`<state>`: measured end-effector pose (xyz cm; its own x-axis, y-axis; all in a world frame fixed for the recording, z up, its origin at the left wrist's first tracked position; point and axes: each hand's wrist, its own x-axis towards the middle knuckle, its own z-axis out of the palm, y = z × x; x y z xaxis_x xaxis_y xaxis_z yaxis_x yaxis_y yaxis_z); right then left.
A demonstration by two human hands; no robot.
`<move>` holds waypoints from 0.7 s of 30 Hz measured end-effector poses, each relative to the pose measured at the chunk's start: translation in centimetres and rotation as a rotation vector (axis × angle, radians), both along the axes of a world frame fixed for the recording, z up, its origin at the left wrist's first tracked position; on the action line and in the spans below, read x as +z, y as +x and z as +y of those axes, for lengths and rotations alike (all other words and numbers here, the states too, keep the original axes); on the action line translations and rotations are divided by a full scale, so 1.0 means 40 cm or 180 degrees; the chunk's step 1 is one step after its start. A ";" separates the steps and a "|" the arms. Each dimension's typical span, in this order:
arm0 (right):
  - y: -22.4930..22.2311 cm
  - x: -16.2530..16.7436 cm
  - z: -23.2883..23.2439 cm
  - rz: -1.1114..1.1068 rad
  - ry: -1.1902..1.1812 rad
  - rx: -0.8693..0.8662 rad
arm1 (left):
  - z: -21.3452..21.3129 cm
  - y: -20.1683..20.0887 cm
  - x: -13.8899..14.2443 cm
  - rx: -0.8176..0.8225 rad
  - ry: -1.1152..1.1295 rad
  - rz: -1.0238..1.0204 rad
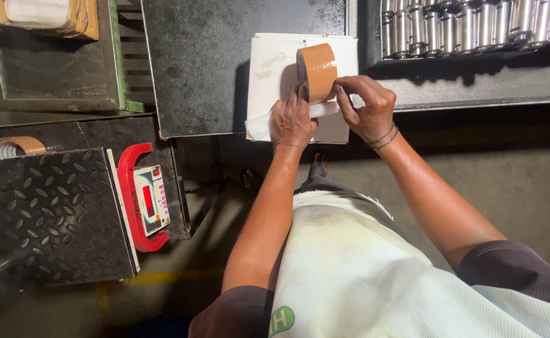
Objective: The person places cylindrical metal parts into individual plastic bags and arranges them in a cardboard box with a honeycomb divider. They then close the box, seal it with tape, and move it to a stack of similar boxes.
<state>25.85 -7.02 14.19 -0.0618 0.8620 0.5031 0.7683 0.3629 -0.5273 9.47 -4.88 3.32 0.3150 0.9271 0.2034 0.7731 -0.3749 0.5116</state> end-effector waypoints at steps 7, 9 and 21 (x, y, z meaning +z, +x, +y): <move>-0.016 -0.017 0.013 -0.0927 0.0118 -0.0164 | -0.001 -0.001 0.007 0.0039 0.0206 0.0024; -0.026 -0.011 -0.004 -0.0951 0.0066 -0.0176 | -0.001 -0.001 0.008 0.0036 0.0203 -0.0084; -0.020 0.004 -0.004 -0.0814 0.0329 -0.0008 | -0.003 0.001 0.002 0.0055 0.0139 -0.0149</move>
